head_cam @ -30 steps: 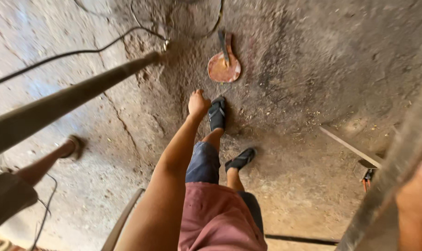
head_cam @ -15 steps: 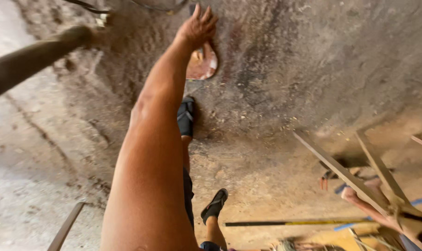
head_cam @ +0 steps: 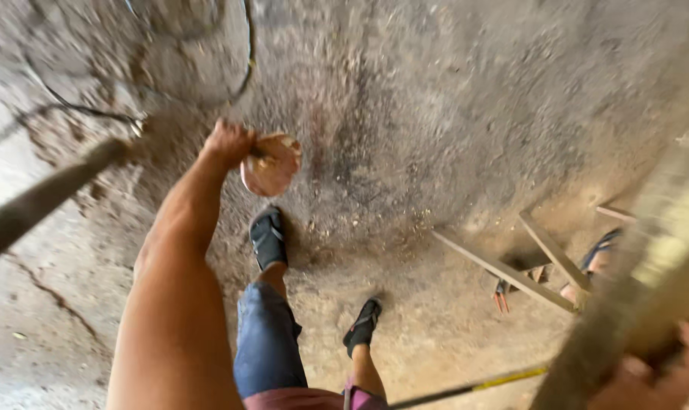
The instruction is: The person carries a paddle-shaped board holding wood filler and a small knife, scoops filler from a jar onto the board, then applies the filler with the knife along the edge of a wooden paneled door, working along the door frame.
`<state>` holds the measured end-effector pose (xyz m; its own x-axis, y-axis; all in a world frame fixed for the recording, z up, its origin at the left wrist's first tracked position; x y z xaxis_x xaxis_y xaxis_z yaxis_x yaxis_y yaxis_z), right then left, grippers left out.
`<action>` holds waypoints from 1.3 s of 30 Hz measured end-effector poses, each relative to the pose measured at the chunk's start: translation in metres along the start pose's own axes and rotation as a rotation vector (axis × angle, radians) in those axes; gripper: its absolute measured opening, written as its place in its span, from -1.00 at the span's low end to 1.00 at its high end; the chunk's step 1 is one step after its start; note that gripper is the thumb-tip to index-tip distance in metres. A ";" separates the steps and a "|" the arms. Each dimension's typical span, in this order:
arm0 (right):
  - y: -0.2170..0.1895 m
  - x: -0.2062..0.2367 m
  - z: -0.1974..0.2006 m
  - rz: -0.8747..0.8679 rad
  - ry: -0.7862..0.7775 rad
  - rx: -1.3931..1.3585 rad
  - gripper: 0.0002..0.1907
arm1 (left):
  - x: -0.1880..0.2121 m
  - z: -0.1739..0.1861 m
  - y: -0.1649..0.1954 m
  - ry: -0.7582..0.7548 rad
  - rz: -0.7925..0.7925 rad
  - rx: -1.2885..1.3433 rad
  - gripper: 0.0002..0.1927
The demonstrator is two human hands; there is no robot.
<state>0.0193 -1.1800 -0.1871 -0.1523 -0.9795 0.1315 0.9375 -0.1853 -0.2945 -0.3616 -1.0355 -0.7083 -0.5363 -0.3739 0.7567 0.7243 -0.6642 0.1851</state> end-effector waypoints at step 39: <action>0.076 0.057 0.072 -0.849 0.716 -0.176 -0.63 | 0.155 0.564 0.330 0.025 -0.462 0.469 -0.48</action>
<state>0.1042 -1.2447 -0.1339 -0.9181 -0.3397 -0.2044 0.3962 -0.7668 -0.5050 0.0390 -0.9478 -0.1760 -0.8431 -0.1366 0.5201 0.5261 -0.4091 0.7456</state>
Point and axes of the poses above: each hand's wrist, its own x-axis away from the middle knuckle, its own z-axis out of the back of the hand, y = z × x, the point moved 7 cm from there along -x, towards the middle knuckle, and after that the axes turned 13 degrees about -y, right-handed, at the moved point
